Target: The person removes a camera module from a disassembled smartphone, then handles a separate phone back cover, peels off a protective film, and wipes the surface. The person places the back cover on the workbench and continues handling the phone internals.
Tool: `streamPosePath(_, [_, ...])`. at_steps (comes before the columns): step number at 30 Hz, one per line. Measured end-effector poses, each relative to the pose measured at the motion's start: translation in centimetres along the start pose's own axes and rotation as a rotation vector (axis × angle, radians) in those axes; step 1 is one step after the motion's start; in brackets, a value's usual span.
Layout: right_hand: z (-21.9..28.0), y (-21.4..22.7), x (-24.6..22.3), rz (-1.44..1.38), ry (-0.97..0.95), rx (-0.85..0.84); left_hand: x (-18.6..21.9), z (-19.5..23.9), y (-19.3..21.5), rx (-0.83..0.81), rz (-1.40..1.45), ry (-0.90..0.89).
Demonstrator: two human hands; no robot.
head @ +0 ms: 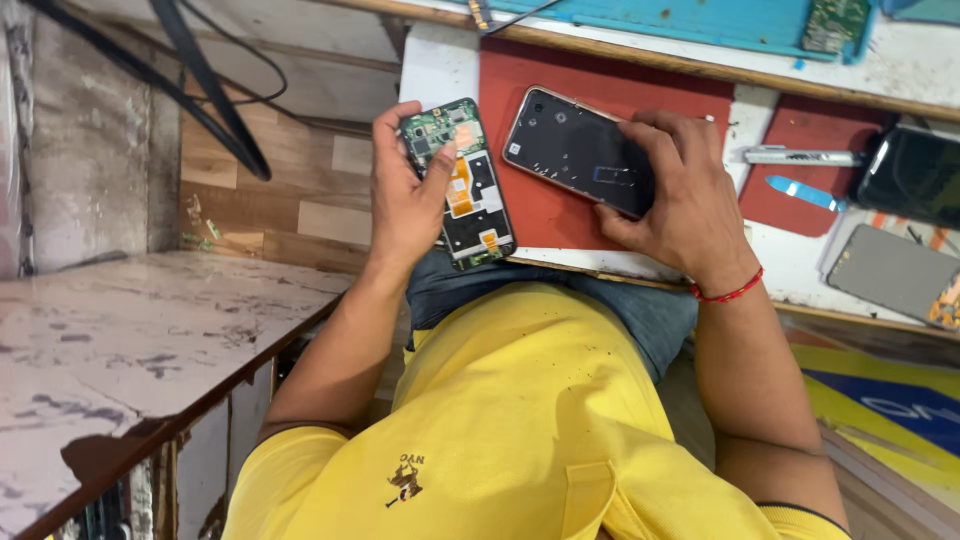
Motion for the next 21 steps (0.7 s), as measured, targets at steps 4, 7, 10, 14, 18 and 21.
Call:
streamPosePath(4, [0.6,0.9,0.1,-0.031,-0.143,-0.047,1.5,-1.0,-1.2,-0.008,-0.133,0.01])
streamPosePath(7, [1.1,1.3,0.8,-0.099,-0.242,-0.078,2.5,-1.4,-1.8,0.01,-0.435,-0.062])
streamPosePath(10, [1.7,1.6,1.7,-0.1,-0.225,-0.056,3.2,-2.3,-2.9,0.024,-0.711,-0.289])
streamPosePath(14, [2.5,2.1,3.1,-0.135,-0.183,0.0,3.2,-3.0,-4.7,-0.017,-0.878,-0.446])
streamPosePath(18, [2.9,2.4,4.0,-0.17,-0.216,0.03,3.4,-2.9,-5.5,-0.03,-1.028,-0.601])
streamPosePath(21, [2.8,3.0,4.0,-0.205,-0.213,0.033,4.0,-2.0,-5.7,-0.017,-0.91,-0.627])
Point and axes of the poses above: each hand's wrist, its own z-axis away from the middle knuckle, its own y-axis out of the back of the hand, x = y × z, the point moved 2 cm from there along -z, towards the middle knuckle, and after that the axes turned 8 degrees about x, right-handed, at the moved point
